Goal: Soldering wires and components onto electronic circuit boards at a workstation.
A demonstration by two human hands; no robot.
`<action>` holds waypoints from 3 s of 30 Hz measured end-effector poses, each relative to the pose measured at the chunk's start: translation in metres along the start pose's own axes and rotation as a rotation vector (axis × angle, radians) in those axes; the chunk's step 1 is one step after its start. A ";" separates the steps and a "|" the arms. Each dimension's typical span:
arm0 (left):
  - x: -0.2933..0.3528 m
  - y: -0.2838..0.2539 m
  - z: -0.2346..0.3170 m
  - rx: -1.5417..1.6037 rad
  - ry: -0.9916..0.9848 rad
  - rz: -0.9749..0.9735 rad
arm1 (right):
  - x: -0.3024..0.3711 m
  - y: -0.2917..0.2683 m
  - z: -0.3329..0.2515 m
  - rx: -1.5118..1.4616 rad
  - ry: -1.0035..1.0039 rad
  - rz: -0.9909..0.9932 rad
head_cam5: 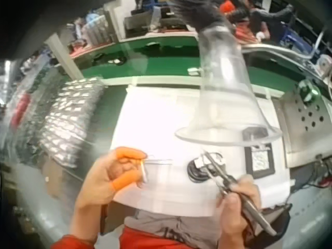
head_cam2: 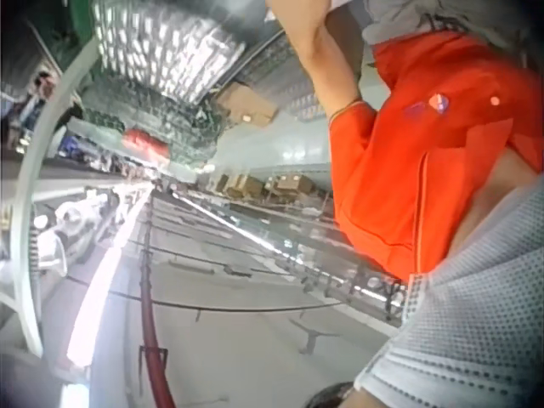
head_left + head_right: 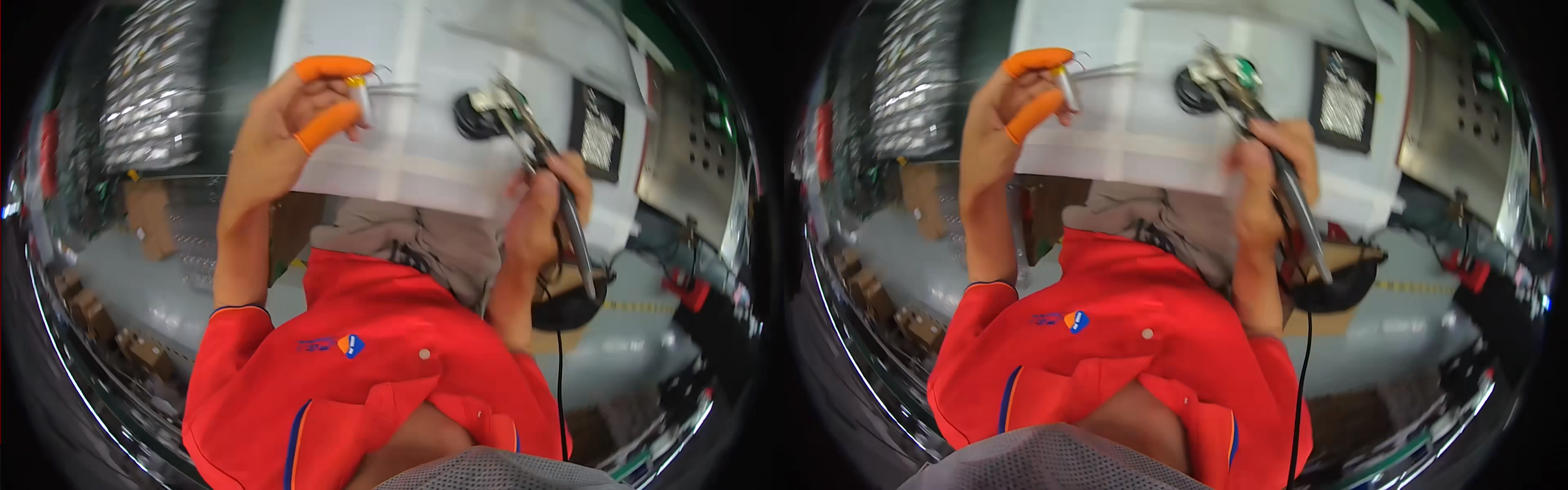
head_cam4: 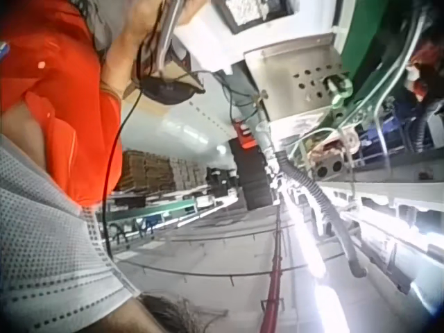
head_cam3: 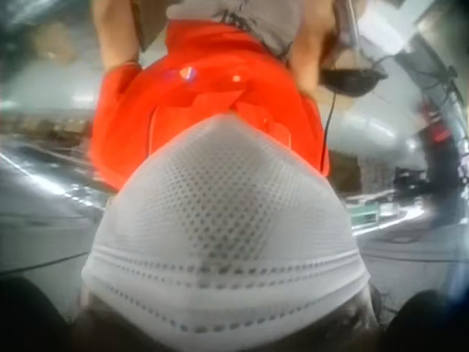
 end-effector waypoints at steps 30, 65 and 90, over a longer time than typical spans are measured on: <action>-0.012 0.110 -0.024 -0.310 0.086 -0.035 | -0.001 0.005 0.002 0.101 0.110 0.071; -0.075 0.129 0.013 -0.773 0.385 -0.100 | -0.022 -0.049 0.005 -0.028 0.007 0.326; -0.079 0.136 0.023 -0.802 0.384 -0.178 | -0.021 -0.045 -0.003 -0.030 -0.050 0.295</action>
Point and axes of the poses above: each hand's wrist, its own x-axis away from the middle knuckle, its own y-axis out of the palm, z = x × y, the point moved 10 cm from there along -x, towards the middle knuckle, and after that the axes turned 11 degrees about y, right-handed, at the moved point
